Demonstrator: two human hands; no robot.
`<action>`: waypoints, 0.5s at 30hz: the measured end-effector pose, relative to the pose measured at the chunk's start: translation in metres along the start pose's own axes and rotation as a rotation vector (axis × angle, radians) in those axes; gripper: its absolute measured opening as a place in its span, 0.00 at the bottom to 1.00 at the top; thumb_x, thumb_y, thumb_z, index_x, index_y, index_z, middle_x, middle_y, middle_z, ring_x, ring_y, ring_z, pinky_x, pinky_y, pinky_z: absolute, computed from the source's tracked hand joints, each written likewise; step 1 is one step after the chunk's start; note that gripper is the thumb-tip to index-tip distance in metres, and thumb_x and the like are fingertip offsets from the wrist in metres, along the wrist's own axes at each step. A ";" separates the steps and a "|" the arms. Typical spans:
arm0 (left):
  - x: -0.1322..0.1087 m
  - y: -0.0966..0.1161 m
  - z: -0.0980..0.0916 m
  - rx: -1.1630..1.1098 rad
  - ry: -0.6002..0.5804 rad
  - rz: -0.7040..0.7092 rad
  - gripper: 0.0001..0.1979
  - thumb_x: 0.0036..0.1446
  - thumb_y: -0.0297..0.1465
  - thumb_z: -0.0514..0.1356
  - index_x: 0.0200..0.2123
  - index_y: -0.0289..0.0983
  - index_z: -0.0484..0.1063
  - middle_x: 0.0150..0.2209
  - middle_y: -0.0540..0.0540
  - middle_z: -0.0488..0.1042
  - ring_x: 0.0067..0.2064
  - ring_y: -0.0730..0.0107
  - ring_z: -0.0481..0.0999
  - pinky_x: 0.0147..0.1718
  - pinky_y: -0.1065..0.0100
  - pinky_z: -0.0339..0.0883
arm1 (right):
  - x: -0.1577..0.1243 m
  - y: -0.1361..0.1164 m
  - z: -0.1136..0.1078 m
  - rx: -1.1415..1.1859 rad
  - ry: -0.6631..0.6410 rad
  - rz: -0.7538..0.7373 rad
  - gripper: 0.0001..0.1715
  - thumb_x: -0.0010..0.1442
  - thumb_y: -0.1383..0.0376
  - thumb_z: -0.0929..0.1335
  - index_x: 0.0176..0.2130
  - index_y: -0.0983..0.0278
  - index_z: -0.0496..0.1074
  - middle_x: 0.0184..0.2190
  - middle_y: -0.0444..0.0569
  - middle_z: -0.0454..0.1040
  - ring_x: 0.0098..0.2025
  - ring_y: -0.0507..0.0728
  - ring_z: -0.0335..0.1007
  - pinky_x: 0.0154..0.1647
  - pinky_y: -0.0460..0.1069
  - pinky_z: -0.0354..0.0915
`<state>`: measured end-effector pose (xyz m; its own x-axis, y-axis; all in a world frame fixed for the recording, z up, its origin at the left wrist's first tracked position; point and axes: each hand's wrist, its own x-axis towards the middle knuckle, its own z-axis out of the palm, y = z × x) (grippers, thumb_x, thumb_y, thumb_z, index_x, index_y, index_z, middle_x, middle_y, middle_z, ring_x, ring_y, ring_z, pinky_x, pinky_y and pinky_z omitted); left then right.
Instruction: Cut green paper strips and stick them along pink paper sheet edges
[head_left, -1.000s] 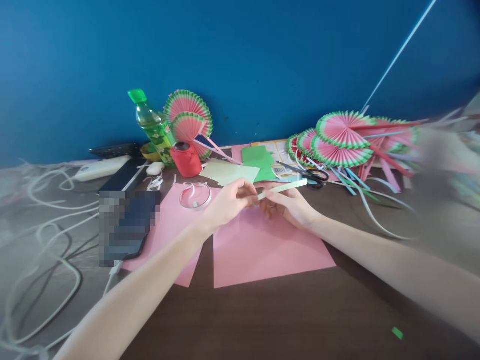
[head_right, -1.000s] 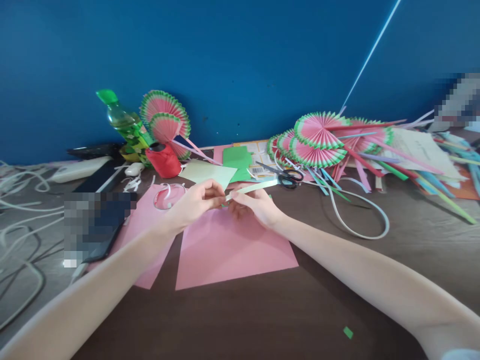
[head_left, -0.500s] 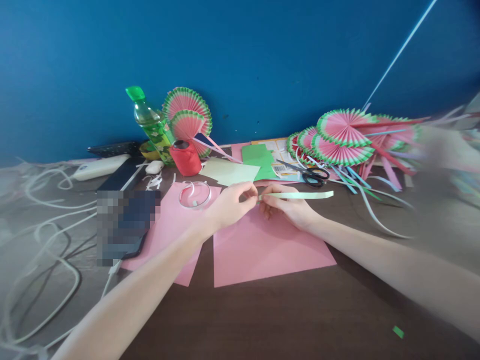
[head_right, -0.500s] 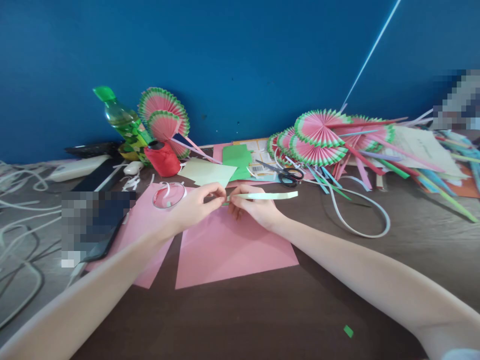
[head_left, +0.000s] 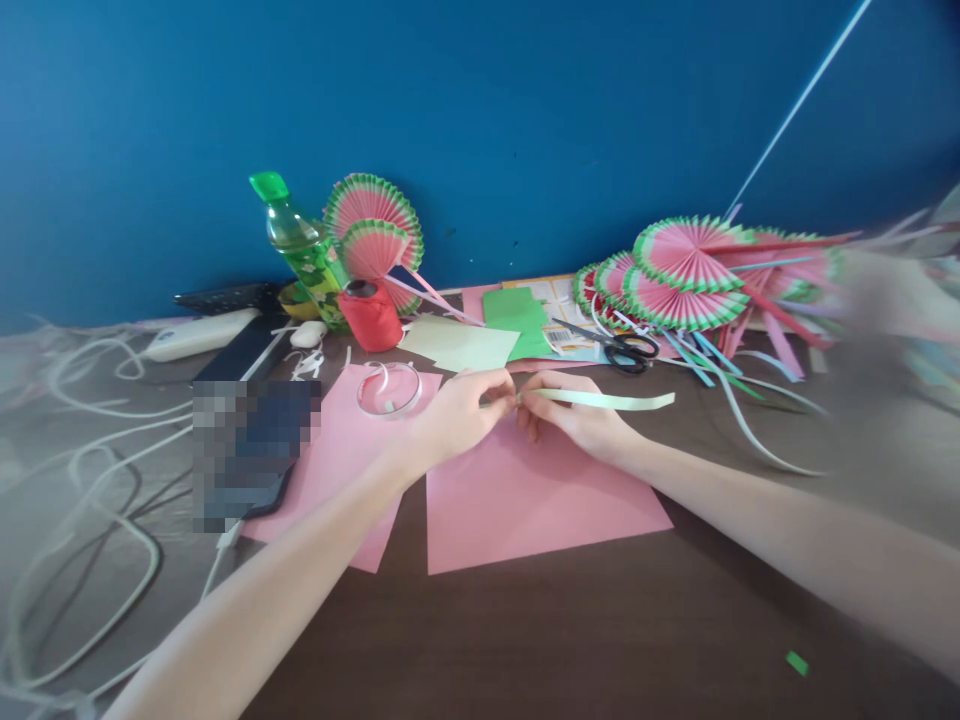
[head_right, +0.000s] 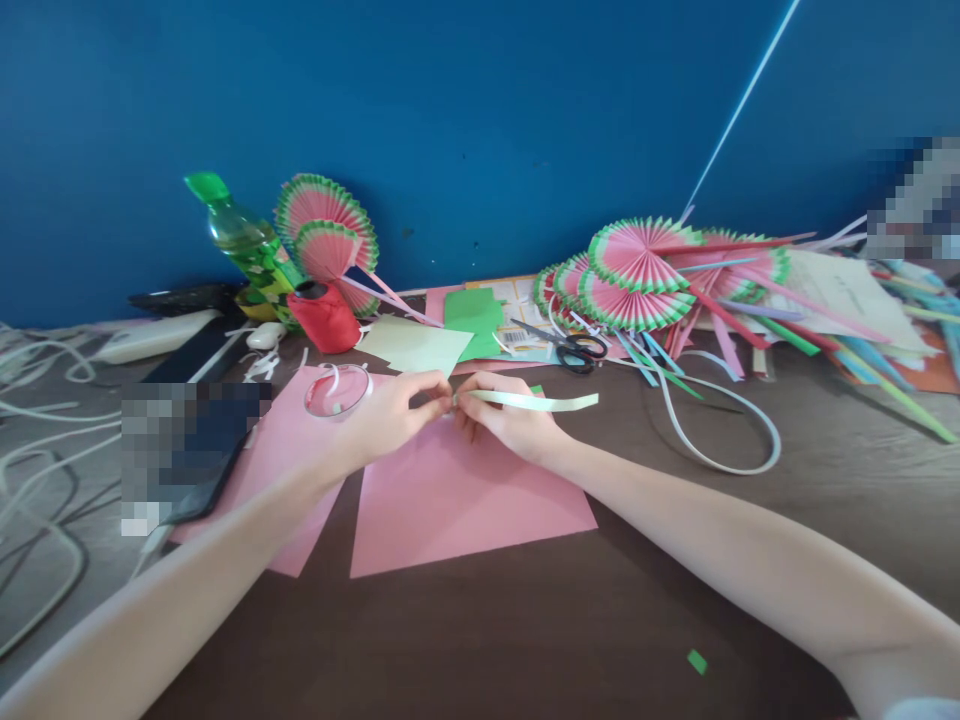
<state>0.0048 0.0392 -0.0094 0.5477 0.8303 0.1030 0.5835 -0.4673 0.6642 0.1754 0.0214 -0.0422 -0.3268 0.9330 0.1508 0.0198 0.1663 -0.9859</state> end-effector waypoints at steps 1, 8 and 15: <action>0.000 0.000 0.000 0.034 0.007 0.000 0.07 0.54 0.31 0.51 0.26 0.39 0.65 0.29 0.51 0.70 0.36 0.68 0.67 0.37 0.67 0.59 | -0.001 -0.001 0.000 -0.023 0.002 -0.004 0.08 0.56 0.63 0.65 0.26 0.63 0.67 0.21 0.43 0.71 0.21 0.52 0.67 0.24 0.49 0.65; -0.001 0.002 0.003 0.115 0.029 -0.002 0.08 0.54 0.30 0.50 0.26 0.39 0.65 0.29 0.49 0.69 0.37 0.65 0.66 0.36 0.65 0.58 | -0.003 -0.007 0.002 -0.111 0.029 -0.024 0.09 0.57 0.64 0.64 0.25 0.62 0.66 0.21 0.42 0.71 0.22 0.51 0.68 0.25 0.49 0.64; -0.001 0.002 0.000 0.069 0.007 -0.033 0.08 0.54 0.30 0.49 0.26 0.39 0.66 0.31 0.49 0.69 0.38 0.65 0.66 0.39 0.65 0.59 | -0.002 -0.006 0.002 -0.103 0.027 -0.010 0.09 0.57 0.63 0.64 0.26 0.62 0.66 0.21 0.43 0.72 0.22 0.52 0.69 0.27 0.49 0.65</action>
<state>0.0060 0.0376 -0.0083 0.5236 0.8475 0.0874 0.6410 -0.4594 0.6149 0.1744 0.0184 -0.0368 -0.3019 0.9391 0.1642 0.1139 0.2066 -0.9718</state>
